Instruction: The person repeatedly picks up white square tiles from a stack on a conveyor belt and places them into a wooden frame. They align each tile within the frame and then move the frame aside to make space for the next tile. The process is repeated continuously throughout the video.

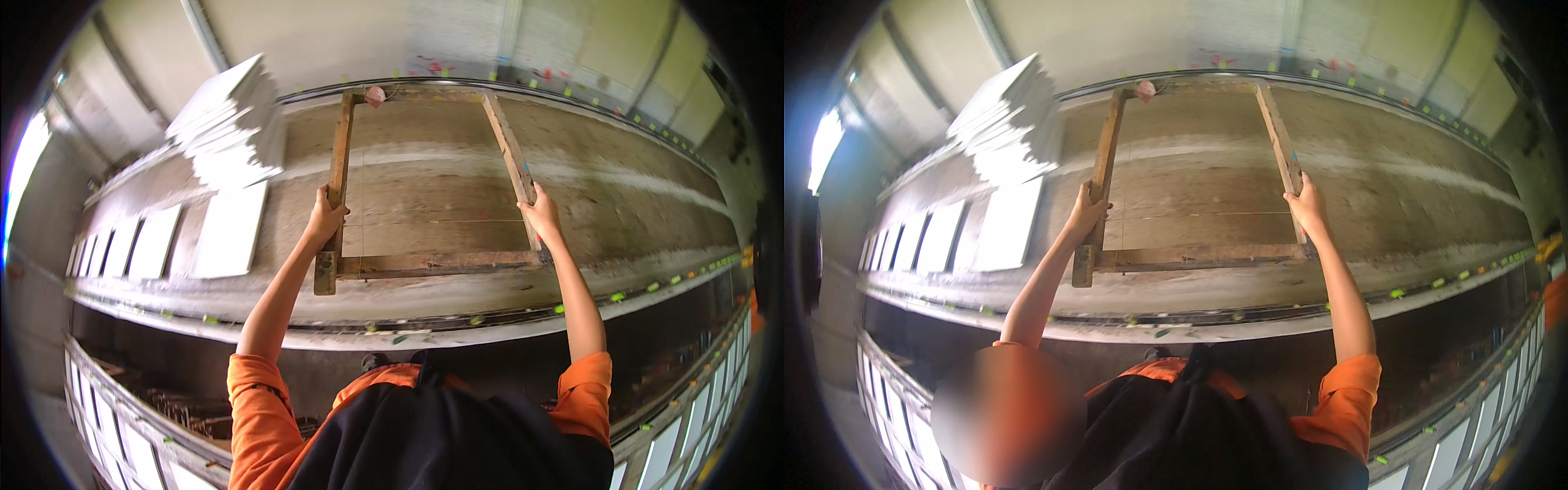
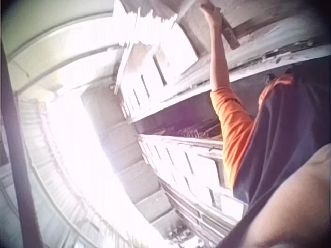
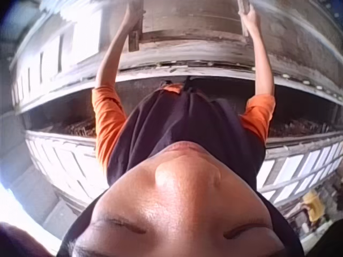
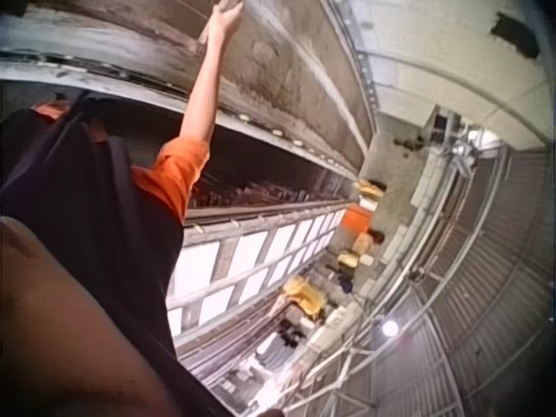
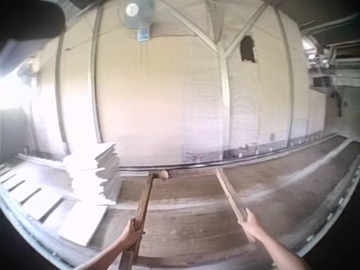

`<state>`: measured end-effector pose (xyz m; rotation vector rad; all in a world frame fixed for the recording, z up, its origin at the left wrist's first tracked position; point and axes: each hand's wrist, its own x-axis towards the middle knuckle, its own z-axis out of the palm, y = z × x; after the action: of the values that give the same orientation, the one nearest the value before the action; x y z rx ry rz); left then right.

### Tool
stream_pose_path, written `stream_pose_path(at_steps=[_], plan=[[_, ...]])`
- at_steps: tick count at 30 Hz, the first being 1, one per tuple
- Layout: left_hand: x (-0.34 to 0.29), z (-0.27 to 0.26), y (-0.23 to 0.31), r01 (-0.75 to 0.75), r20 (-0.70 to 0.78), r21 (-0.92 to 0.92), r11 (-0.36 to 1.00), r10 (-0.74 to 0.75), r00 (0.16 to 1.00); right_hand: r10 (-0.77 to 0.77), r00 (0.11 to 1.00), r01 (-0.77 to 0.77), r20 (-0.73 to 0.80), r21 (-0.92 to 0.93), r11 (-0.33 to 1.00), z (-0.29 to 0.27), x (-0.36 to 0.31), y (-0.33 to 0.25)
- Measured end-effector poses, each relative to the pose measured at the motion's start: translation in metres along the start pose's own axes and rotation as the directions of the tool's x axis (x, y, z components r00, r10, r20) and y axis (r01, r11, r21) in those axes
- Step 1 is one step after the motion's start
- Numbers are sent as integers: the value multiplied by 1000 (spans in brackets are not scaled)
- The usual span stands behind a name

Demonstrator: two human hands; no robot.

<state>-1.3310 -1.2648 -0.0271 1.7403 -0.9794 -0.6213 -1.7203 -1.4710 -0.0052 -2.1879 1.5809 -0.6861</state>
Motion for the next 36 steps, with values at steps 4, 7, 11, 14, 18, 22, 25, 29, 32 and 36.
stream_pose_path(at_steps=[4,7,11,14,18,22,25,29,32,36], plan=[[-27,-69,-35,45,-88,45,998,-41,995,-101,993,96,57,82,992,57,-12,-58],[-43,-93,-62,16,-147,162,987,8,989,-143,989,140,31,94,986,95,-19,-73],[-49,-110,-94,52,-138,202,978,-24,990,-96,993,91,75,65,994,121,-32,-89],[-47,-112,-104,50,-126,222,974,-22,992,-30,991,19,134,79,997,116,-47,-106],[-38,-107,-117,12,-118,260,966,20,993,53,986,-62,160,52,997,111,-59,-111],[-33,-94,-123,-41,-81,300,953,68,994,-6,993,27,120,-174,984,113,-65,-92],[-34,-91,-125,-1,-81,316,949,29,996,1,993,27,115,-243,970,119,-68,-92],[-33,-93,-121,14,-41,289,957,-2,999,35,989,-6,146,-194,981,119,-67,-92],[-33,-93,-127,20,-37,242,970,-11,999,33,990,-1,135,-229,973,120,-69,-90],[-37,-91,-124,7,1,241,971,-8,1000,54,984,-12,171,-240,971,116,-81,-81]])
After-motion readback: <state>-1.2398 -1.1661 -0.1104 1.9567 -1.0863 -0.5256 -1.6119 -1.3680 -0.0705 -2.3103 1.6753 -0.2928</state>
